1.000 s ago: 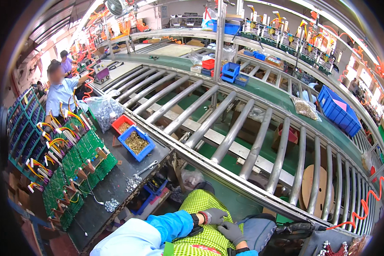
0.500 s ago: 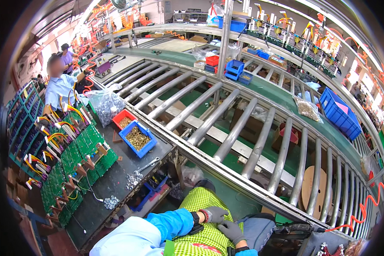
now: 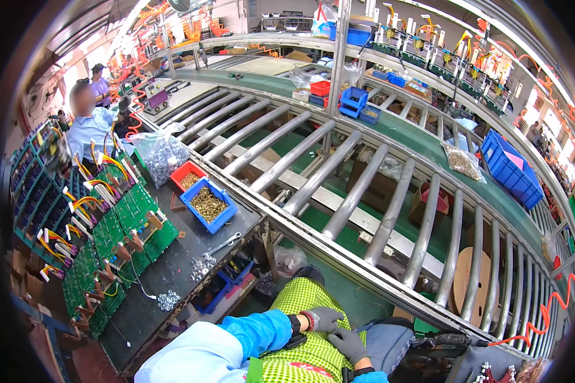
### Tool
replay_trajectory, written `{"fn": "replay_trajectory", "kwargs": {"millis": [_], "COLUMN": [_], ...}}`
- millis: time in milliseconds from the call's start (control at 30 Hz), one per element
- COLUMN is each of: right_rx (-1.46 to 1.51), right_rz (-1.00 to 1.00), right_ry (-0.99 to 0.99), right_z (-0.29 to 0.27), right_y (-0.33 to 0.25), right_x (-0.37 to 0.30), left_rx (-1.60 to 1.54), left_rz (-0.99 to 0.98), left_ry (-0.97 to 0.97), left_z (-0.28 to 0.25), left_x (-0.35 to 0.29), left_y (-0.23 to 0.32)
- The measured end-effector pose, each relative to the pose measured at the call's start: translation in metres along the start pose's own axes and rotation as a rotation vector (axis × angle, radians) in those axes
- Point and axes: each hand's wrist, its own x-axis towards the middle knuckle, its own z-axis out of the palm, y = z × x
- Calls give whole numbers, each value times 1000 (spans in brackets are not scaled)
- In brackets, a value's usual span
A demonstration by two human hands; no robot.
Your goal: Assembling electronic components and wiring harnesses into an inverter unit on a factory line.
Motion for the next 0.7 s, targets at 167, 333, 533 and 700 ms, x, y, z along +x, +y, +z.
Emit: {"fn": "replay_trajectory", "kwargs": {"millis": [167,333,533,700], "right_rx": [-10,-24,-9,5], "right_rz": [8,-33,-34,-6], "right_ry": [5,21,26,3], "right_z": [1,2,2,-1], "right_y": [5,7,7,1], "right_x": [1,1,0,-2], "left_rx": [-2,-6,9,34], "left_rz": [-27,-43,-38,5], "left_ry": [-16,-53,-56,8], "left_z": [2,-5,-5,3], "left_x": [2,-1,-1,0], "left_y": [0,5,6,0]}}
